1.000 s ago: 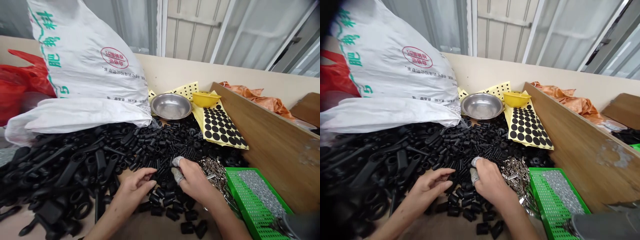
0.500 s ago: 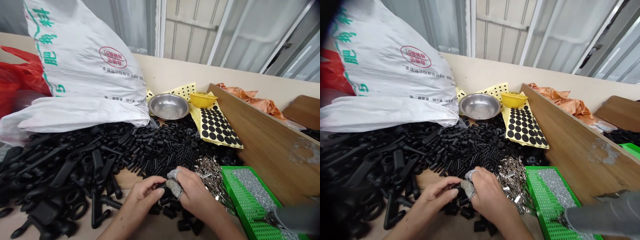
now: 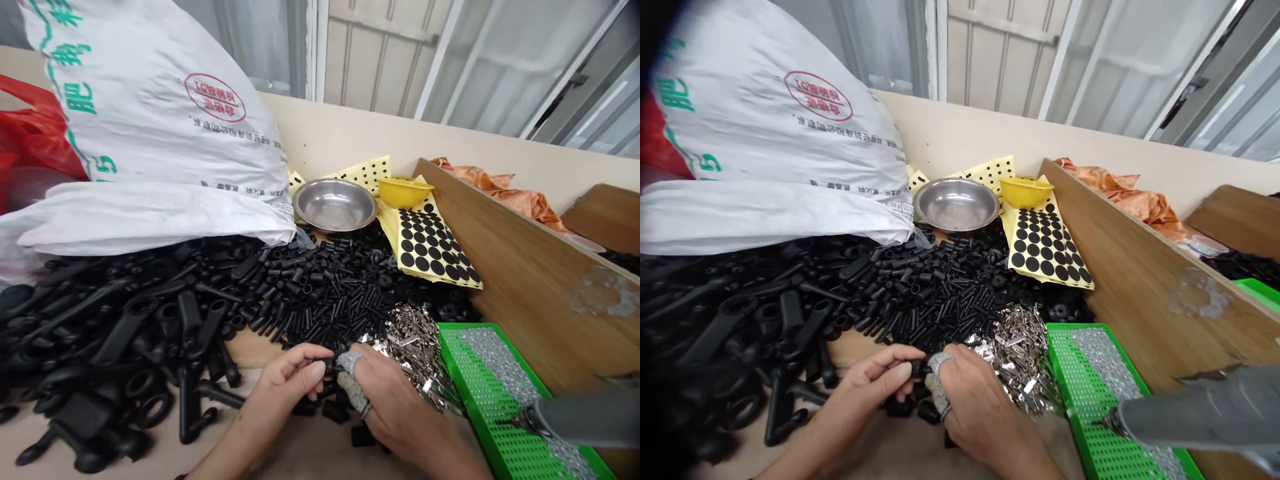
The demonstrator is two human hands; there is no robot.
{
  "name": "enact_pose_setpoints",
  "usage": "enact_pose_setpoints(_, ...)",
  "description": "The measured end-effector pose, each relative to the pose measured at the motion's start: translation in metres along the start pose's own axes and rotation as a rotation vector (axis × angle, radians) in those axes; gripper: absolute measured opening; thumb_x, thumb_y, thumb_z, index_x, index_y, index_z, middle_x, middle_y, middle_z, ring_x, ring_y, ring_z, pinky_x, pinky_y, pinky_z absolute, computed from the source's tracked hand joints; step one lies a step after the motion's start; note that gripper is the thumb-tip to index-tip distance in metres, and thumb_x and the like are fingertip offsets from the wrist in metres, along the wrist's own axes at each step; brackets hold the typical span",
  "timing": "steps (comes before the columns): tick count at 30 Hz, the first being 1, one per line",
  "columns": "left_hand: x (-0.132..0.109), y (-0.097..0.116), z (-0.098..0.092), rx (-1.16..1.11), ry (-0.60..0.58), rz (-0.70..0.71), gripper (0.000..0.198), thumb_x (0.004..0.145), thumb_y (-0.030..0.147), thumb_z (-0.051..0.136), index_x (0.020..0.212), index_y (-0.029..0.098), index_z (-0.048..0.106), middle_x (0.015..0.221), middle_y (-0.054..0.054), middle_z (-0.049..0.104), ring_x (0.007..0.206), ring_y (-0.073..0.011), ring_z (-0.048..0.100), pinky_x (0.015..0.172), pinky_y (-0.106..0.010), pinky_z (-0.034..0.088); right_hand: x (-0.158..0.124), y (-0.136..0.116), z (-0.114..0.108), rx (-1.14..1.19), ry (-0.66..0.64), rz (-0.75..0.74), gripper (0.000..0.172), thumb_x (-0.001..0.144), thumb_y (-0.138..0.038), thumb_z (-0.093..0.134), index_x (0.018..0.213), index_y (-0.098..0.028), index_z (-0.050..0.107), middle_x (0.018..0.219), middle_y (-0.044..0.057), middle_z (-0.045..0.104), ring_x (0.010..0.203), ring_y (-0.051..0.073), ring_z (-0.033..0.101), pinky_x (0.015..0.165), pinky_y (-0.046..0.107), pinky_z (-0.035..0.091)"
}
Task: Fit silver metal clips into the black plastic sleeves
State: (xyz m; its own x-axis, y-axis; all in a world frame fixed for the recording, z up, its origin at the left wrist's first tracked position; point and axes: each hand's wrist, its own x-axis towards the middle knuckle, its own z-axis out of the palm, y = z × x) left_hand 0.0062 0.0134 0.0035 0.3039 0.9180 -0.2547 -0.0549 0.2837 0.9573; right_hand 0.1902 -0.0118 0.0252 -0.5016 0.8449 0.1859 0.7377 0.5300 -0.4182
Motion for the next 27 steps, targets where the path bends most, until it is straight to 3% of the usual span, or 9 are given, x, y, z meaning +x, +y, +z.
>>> enact_pose_setpoints(3, -0.001, 0.001, 0.002, 0.047, 0.003, 0.012, 0.026, 0.067, 0.036, 0.066, 0.084, 0.016, 0.069, 0.06, 0.003, 0.057, 0.059, -0.0129, 0.05, 0.058, -0.022, 0.043, 0.002, 0.0, 0.001, -0.019, -0.008, -0.003, 0.023, 0.072, -0.001, 0.037, 0.078, -0.019, 0.049, 0.082, 0.006, 0.057, 0.078, 0.02, 0.051, 0.072, 0.03, 0.044)
enact_pose_setpoints(8, -0.003, -0.001, 0.002, 0.207, -0.001, 0.085, 0.024, 0.073, 0.035, 0.06, 0.087, 0.018, 0.069, 0.062, 0.0, 0.063, 0.059, -0.0158, 0.055, 0.055, -0.024, 0.046, -0.002, -0.001, 0.006, 0.039, 0.003, 0.001, 0.022, 0.072, -0.003, 0.039, 0.082, -0.019, 0.05, 0.085, 0.005, 0.058, 0.08, 0.019, 0.052, 0.074, 0.029, 0.042)
enact_pose_setpoints(14, -0.009, -0.002, -0.001, 0.56, -0.043, 0.548, 0.02, 0.083, 0.021, 0.051, 0.095, 0.024, 0.067, 0.088, -0.004, 0.07, 0.079, -0.0192, 0.063, 0.069, -0.024, 0.048, -0.012, 0.003, 0.014, 0.308, -0.022, 0.164, 0.016, 0.088, -0.013, 0.035, 0.079, -0.021, 0.046, 0.083, 0.001, 0.056, 0.081, 0.015, 0.052, 0.074, 0.024, 0.04)
enact_pose_setpoints(17, -0.011, 0.0, 0.0, 0.619, -0.07, 0.632, 0.021, 0.083, 0.019, 0.051, 0.097, 0.024, 0.066, 0.087, -0.004, 0.07, 0.077, -0.0193, 0.063, 0.068, -0.024, 0.049, -0.013, 0.003, 0.015, 0.319, -0.034, 0.156, 0.018, 0.088, -0.014, 0.033, 0.076, -0.021, 0.044, 0.08, 0.0, 0.055, 0.078, 0.015, 0.051, 0.071, 0.024, 0.04)
enact_pose_setpoints(22, -0.01, 0.006, 0.004, 0.582, -0.042, 0.437, 0.019, 0.082, 0.027, 0.051, 0.088, 0.024, 0.069, 0.077, -0.002, 0.071, 0.069, -0.019, 0.063, 0.063, -0.023, 0.049, -0.009, -0.001, 0.012, 0.149, 0.038, -0.008, 0.013, 0.073, -0.009, 0.038, 0.077, -0.02, 0.044, 0.079, 0.003, 0.053, 0.073, 0.017, 0.048, 0.068, 0.028, 0.04)
enact_pose_setpoints(27, -0.005, 0.003, 0.006, 0.333, -0.05, 0.159, 0.023, 0.077, 0.036, 0.055, 0.083, 0.019, 0.07, 0.057, 0.0, 0.063, 0.052, -0.0144, 0.055, 0.047, -0.021, 0.044, -0.006, 0.003, 0.014, -0.003, 0.07, -0.083, 0.01, 0.073, -0.011, 0.038, 0.073, -0.019, 0.046, 0.073, 0.005, 0.05, 0.069, 0.019, 0.043, 0.062, 0.03, 0.037)
